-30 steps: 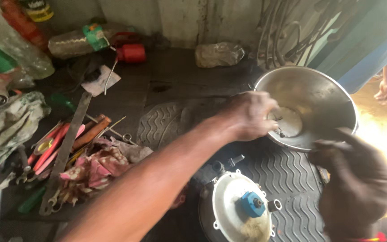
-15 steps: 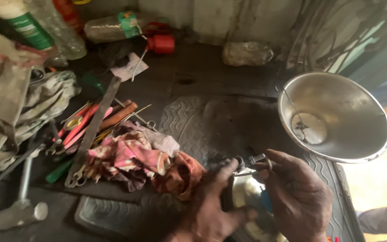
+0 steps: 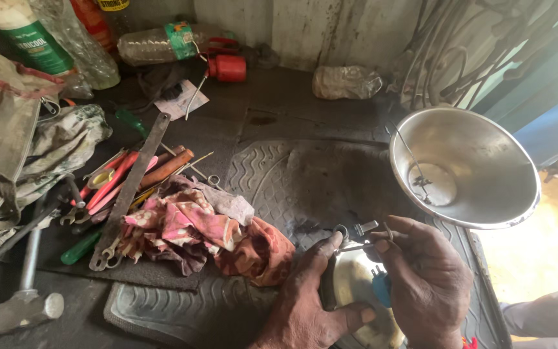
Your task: The person disassembles and reassembles a mechanical pump assembly by hand and using a screwdriver, removing and replacing screws and the pump cover while working on a black mat.
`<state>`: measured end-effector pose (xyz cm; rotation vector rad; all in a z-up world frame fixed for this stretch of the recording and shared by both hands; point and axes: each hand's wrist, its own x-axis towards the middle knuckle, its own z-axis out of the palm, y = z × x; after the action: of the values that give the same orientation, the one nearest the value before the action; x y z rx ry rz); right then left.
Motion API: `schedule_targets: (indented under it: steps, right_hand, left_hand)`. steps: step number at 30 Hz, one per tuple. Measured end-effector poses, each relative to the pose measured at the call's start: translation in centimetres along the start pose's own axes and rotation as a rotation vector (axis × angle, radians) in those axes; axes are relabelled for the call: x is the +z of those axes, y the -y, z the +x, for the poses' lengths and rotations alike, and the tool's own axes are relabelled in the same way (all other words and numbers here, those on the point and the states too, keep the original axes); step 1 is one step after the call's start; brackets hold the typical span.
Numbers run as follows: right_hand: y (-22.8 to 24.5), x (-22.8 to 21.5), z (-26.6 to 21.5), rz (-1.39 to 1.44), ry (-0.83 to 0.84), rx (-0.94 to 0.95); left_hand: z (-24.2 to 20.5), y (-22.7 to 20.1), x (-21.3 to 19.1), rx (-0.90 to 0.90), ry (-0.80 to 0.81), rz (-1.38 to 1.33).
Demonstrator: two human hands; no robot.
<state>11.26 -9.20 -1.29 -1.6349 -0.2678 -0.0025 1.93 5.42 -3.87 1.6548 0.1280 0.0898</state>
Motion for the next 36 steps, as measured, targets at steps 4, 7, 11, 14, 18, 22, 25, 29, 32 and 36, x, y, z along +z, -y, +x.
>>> schedule_targets:
  steps: [4, 7, 11, 14, 18, 22, 25, 29, 32, 36]
  right_hand:
    - [1.6, 0.4, -0.4, -0.361, -0.049, -0.087]
    - [3.2, 1.5, -1.1, -0.561, -0.074, -0.172]
    - [5.0, 2.1, -0.6, -0.759, -0.062, -0.006]
    - [5.5, 2.1, 0.3, -0.794, -0.044, -0.006]
    - [4.5, 2.4, -0.3, -0.57, -0.081, 0.046]
    - [4.2, 1.9, 0.9, -0.366, 0.0, 0.3]
    - [4.1, 2.3, 0.6, -0.769, 0.078, 0.135]
    - [4.2, 1.4, 1.3, -0.754, 0.456, -0.473]
    - [4.1, 0.0, 2.1, -0.567, 0.571, -0.437]
    - [3.0, -1.2, 0.5, -0.335, 0.449, -0.315]
  left_hand:
    - [0.1, -0.1, -0.1, -0.032, 0.019, -0.002]
    - [0.2, 0.3, -0.2, -0.059, 0.026, 0.014]
    - [0.1, 1.9, 0.3, 0.102, -0.038, 0.152]
    - [0.0, 2.7, 0.7, 0.218, -0.08, 0.168]
    - [-0.3, 2.5, 0.7, 0.235, -0.07, 0.135]
    - [-0.4, 1.6, 0.4, 0.144, -0.066, 0.076]
    - [-0.5, 1.4, 0.3, 0.148, -0.058, 0.067]
    - [-0.2, 0.4, -1.0, 0.179, 0.011, -0.123]
    - [0.2, -1.0, -2.2, 0.088, 0.089, -0.101]
    - [0.8, -1.8, -2.1, 0.215, 0.018, 0.159]
